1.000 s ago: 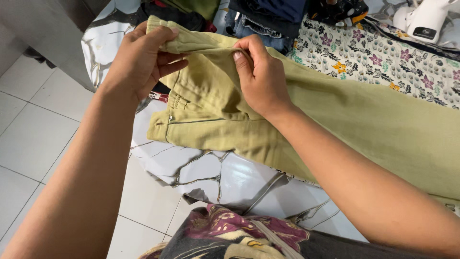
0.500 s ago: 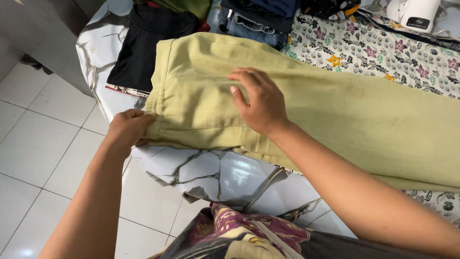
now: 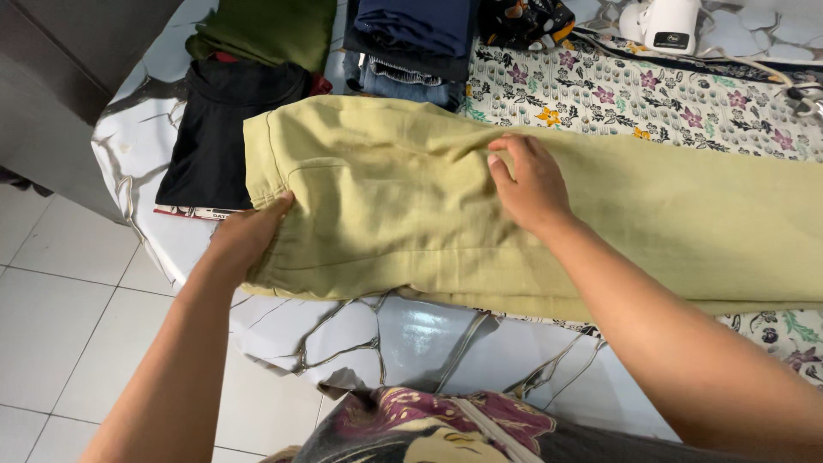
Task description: The person irons and folds several garments on a floral-patterned ironing board. They handle a green t-shirt, an orange t-shirt, and light green pants, smoothing each with an iron and folding them into neat stacks.
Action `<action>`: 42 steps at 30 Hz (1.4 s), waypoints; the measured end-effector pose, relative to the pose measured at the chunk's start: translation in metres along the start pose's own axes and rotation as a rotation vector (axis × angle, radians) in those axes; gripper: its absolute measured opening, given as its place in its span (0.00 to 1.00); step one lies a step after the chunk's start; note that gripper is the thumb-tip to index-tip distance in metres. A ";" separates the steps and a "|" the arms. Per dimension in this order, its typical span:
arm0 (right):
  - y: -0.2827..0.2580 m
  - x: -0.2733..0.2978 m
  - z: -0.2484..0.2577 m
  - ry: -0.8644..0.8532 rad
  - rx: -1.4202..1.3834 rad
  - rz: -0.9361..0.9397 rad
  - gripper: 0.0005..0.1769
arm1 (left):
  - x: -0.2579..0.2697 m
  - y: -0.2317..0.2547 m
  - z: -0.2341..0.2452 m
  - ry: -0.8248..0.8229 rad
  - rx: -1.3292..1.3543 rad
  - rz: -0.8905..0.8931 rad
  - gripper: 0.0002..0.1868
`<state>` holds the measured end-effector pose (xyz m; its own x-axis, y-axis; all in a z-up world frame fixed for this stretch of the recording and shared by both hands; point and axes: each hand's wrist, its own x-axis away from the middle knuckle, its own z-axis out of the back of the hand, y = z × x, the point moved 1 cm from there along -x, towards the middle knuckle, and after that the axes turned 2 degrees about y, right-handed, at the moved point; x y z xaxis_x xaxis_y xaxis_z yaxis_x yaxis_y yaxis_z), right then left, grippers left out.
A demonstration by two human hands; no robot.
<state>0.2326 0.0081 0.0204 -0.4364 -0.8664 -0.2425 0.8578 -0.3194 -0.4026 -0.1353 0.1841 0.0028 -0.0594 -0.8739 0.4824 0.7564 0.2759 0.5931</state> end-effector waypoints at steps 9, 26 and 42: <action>0.027 -0.046 -0.001 -0.294 0.310 -0.370 0.35 | 0.048 0.006 0.000 0.480 -0.095 -0.438 0.24; 0.060 -0.028 -0.015 0.258 0.150 -0.085 0.26 | -0.001 0.006 0.060 0.508 -0.472 -0.200 0.32; 0.295 0.158 0.139 0.022 0.375 -0.904 0.39 | 0.063 0.141 -0.165 0.070 -0.665 -0.644 0.36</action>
<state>0.4544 -0.2765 -0.0144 -0.9735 -0.2288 0.0015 0.2264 -0.9641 -0.1391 0.0754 0.1016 0.0104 -0.5745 -0.8072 0.1357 0.8106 -0.5382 0.2305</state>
